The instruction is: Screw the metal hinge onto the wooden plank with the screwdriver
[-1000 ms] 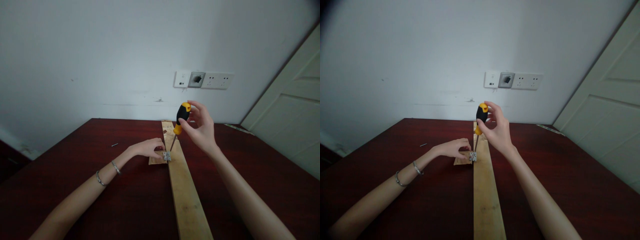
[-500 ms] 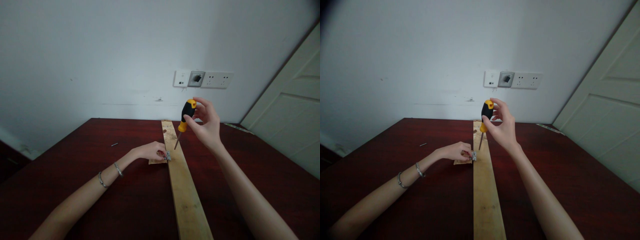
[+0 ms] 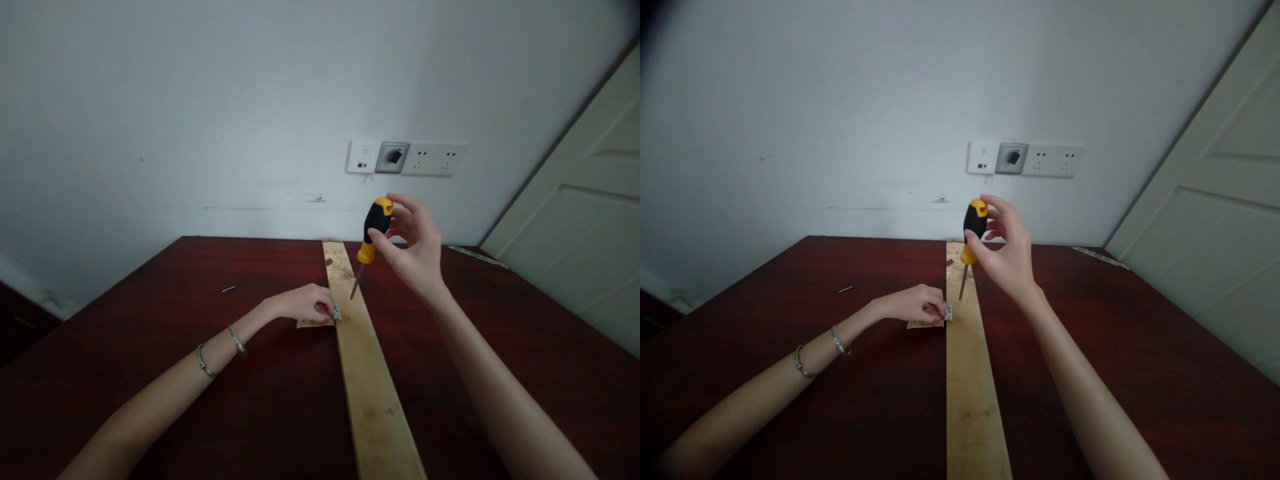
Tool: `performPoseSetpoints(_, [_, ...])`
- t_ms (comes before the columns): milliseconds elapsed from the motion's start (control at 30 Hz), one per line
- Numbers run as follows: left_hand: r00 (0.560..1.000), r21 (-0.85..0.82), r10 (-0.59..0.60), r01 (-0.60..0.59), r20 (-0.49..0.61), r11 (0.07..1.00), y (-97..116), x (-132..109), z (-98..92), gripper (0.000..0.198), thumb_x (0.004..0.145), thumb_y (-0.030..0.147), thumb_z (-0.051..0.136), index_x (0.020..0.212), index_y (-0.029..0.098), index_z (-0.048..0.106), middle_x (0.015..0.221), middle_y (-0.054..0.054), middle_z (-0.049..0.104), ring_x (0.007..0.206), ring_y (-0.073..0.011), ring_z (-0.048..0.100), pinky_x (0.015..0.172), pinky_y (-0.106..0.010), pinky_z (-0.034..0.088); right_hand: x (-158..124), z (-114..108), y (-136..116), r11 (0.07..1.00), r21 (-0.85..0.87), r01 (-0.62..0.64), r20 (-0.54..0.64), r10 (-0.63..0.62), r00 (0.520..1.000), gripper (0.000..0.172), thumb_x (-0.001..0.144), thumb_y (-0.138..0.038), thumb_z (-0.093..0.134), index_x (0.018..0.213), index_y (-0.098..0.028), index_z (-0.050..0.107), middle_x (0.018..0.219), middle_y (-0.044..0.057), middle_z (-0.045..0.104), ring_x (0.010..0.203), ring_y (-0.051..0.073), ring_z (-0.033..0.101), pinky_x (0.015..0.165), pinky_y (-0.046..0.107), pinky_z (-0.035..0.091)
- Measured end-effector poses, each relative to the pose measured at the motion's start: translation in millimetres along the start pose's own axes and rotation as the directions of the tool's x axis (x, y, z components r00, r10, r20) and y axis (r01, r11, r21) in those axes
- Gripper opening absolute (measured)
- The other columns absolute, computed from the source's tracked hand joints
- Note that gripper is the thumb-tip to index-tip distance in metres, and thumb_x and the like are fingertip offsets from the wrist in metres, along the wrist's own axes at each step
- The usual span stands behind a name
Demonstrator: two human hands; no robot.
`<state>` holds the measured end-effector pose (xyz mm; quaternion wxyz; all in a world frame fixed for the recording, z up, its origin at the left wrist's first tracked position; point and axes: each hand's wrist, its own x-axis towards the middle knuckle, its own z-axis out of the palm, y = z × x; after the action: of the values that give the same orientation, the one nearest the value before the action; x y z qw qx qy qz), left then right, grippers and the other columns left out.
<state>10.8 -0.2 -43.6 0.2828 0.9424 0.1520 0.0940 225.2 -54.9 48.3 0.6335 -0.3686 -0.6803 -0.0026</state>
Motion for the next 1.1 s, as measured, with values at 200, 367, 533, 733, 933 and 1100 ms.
performPoseSetpoints(200, [0.999,-0.019,-0.035,0.035,-0.005,0.999,-2,-1,-0.9,0.016,0.077,0.01,0.061,0.088,0.013,0.072,0.089,-0.003,0.066,0.076,-0.0068,0.059,0.07,-0.015,0.044,-1,0,-1,1.0,0.0,0.001,0.014,-0.001,1.0,0.051,0.078,-0.028,0.068,0.126,-0.03,0.051,0.108,0.004,0.066,0.078,0.017,0.063,0.066,0.033,0.055])
performPoseSetpoints(367, [0.998,-0.044,-0.062,0.061,-0.002,0.997,-2,-1,-2.1,0.016,0.077,0.01,0.06,0.088,0.014,0.072,0.089,-0.003,0.065,0.077,-0.0068,0.059,0.072,-0.016,0.045,-1,1,-1,1.0,0.0,-0.006,0.04,0.006,0.999,0.052,0.078,-0.028,0.069,0.127,-0.03,0.051,0.109,0.004,0.066,0.077,0.017,0.063,0.067,0.034,0.055])
performPoseSetpoints(533, [0.997,-0.069,-0.078,0.078,0.005,0.995,0,-1,-2.1,0.016,0.078,0.011,0.061,0.089,0.013,0.071,0.089,-0.003,0.064,0.078,-0.0068,0.059,0.073,-0.016,0.045,-1,0,-3,1.0,0.004,-0.021,0.048,0.021,0.999,0.051,0.078,-0.028,0.069,0.126,-0.03,0.051,0.109,0.004,0.066,0.076,0.017,0.063,0.069,0.035,0.055])
performPoseSetpoints(733, [0.993,-0.061,-0.121,0.121,0.003,0.991,-2,-2,-1.3,0.014,0.077,0.012,0.062,0.088,0.013,0.071,0.088,-0.003,0.065,0.076,-0.0068,0.059,0.071,-0.016,0.045,-2,2,-4,0.998,0.023,-0.054,0.09,0.051,0.995,0.05,0.076,-0.029,0.07,0.122,-0.028,0.052,0.106,0.004,0.066,0.075,0.016,0.063,0.068,0.034,0.056])
performPoseSetpoints(933, [0.992,-0.069,-0.124,0.125,0.012,0.99,-4,-2,-1.6,0.014,0.078,0.014,0.064,0.088,0.013,0.072,0.086,-0.002,0.065,0.074,-0.0059,0.059,0.069,-0.015,0.045,-8,13,1,0.995,0.043,-0.085,0.182,0.075,0.98,0.05,0.076,-0.03,0.07,0.122,-0.027,0.05,0.106,0.005,0.066,0.075,0.016,0.064,0.068,0.034,0.056])
performPoseSetpoints(1100, [0.994,-0.043,-0.11,0.11,0.005,0.993,-4,-2,-1.2,0.013,0.077,0.013,0.065,0.088,0.013,0.073,0.084,-0.002,0.065,0.073,-0.0058,0.059,0.069,-0.015,0.045,-13,22,5,0.993,0.071,-0.096,0.257,0.075,0.963,0.049,0.077,-0.026,0.069,0.122,-0.026,0.048,0.107,0.005,0.065,0.079,0.017,0.066,0.072,0.036,0.057])
